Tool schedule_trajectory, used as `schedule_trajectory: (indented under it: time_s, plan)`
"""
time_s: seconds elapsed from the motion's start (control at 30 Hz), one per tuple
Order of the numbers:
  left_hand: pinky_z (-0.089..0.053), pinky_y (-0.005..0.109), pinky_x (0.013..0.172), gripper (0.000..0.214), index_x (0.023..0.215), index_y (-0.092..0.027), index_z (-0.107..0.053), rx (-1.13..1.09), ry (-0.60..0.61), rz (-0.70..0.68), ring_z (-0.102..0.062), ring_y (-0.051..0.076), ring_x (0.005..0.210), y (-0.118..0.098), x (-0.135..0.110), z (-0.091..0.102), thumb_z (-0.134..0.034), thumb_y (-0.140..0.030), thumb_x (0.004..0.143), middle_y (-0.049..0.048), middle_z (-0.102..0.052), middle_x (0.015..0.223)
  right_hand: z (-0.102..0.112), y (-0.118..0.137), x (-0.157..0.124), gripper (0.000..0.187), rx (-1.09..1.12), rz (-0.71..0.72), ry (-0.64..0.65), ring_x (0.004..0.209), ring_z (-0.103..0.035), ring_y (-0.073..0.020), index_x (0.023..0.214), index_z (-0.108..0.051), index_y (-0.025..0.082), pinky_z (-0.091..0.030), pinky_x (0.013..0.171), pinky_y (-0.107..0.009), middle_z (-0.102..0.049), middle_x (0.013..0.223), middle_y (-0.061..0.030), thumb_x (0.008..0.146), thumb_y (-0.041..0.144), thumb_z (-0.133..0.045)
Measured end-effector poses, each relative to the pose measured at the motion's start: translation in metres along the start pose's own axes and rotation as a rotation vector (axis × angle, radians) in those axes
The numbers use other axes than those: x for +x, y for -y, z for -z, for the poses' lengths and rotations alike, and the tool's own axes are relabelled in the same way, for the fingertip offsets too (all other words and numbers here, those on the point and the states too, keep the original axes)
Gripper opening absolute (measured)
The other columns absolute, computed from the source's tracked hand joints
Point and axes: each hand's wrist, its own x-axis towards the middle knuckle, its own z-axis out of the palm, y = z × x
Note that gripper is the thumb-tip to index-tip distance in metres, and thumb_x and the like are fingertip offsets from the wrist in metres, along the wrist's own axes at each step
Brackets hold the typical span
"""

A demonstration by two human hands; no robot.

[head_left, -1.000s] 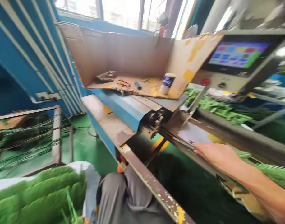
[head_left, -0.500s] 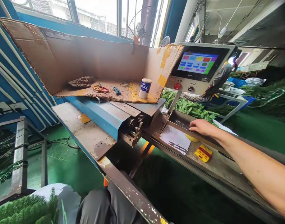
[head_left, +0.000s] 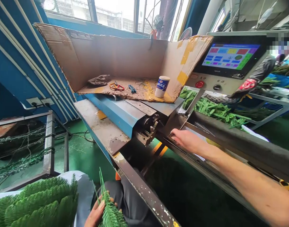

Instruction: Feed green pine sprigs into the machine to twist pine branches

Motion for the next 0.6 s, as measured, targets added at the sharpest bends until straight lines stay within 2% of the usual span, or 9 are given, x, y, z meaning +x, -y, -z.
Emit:
schedule_trajectory:
  time_s: [0.13,0.3,0.37,0.43,0.53,0.6]
  plan:
    - [-0.056,0.043,0.074,0.087,0.123,-0.024,-0.054,-0.03,-0.012,0.0,-0.069,0.033,0.08,0.008,0.004,0.017,-0.082,-0.006,0.043,0.0021,-0.074,0.07,-0.023,0.027,0.025,0.012,-0.014,0.056,-0.024,0.075,-0.059,-0.0162,0.09,-0.06,0.021,-0.043,0.067,-0.024,-0.062,0.082,-0.003,0.085,0.018,-0.049]
    - [-0.056,0.042,0.069,0.081,0.12,-0.023,-0.053,-0.039,-0.041,0.012,-0.069,0.032,0.078,0.015,0.009,0.033,-0.082,-0.011,0.045,0.0034,-0.074,0.076,-0.042,0.053,0.048,0.022,0.009,-0.019,-0.154,0.086,-0.059,-0.0206,0.102,-0.06,0.018,-0.045,0.078,-0.03,-0.061,0.091,-0.0074,0.088,0.019,-0.043]
    - [-0.056,0.042,0.068,0.074,0.112,-0.022,-0.056,-0.051,-0.033,0.012,-0.069,0.032,0.079,0.016,0.008,0.034,-0.083,-0.013,0.044,0.0034,-0.073,0.076,-0.057,0.067,0.051,0.032,0.042,-0.07,-0.224,0.095,-0.057,-0.0208,0.118,-0.053,0.015,-0.045,0.084,-0.032,-0.06,0.103,-0.0101,0.09,0.021,-0.037]
    - [-0.056,0.041,0.068,0.066,0.102,-0.021,-0.058,-0.063,-0.017,0.005,-0.069,0.032,0.079,0.016,0.006,0.035,-0.084,-0.015,0.042,0.0035,-0.073,0.075,-0.073,0.08,0.052,0.045,0.136,-0.143,-0.297,0.109,-0.051,-0.0231,0.132,-0.041,0.012,-0.042,0.093,-0.036,-0.054,0.118,-0.0131,0.09,0.028,-0.039]
    - [-0.056,0.04,0.067,0.061,0.097,-0.02,-0.057,-0.077,0.004,-0.007,-0.069,0.031,0.079,0.016,0.003,0.034,-0.086,-0.021,0.043,0.0039,-0.072,0.074,-0.095,0.089,0.051,0.073,0.403,-0.213,-0.36,0.128,-0.034,-0.0279,0.143,-0.024,0.015,-0.031,0.105,-0.046,-0.041,0.136,-0.0135,0.083,0.045,-0.051]
    - [-0.056,0.039,0.066,0.06,0.098,-0.02,-0.058,-0.087,0.005,-0.009,-0.069,0.03,0.078,0.015,0.001,0.033,-0.085,-0.024,0.044,0.0037,-0.072,0.072,-0.104,0.088,0.05,0.083,0.577,-0.204,-0.361,0.132,-0.026,-0.0268,0.147,-0.014,0.018,-0.025,0.109,-0.046,-0.032,0.143,-0.0119,0.082,0.051,-0.053]
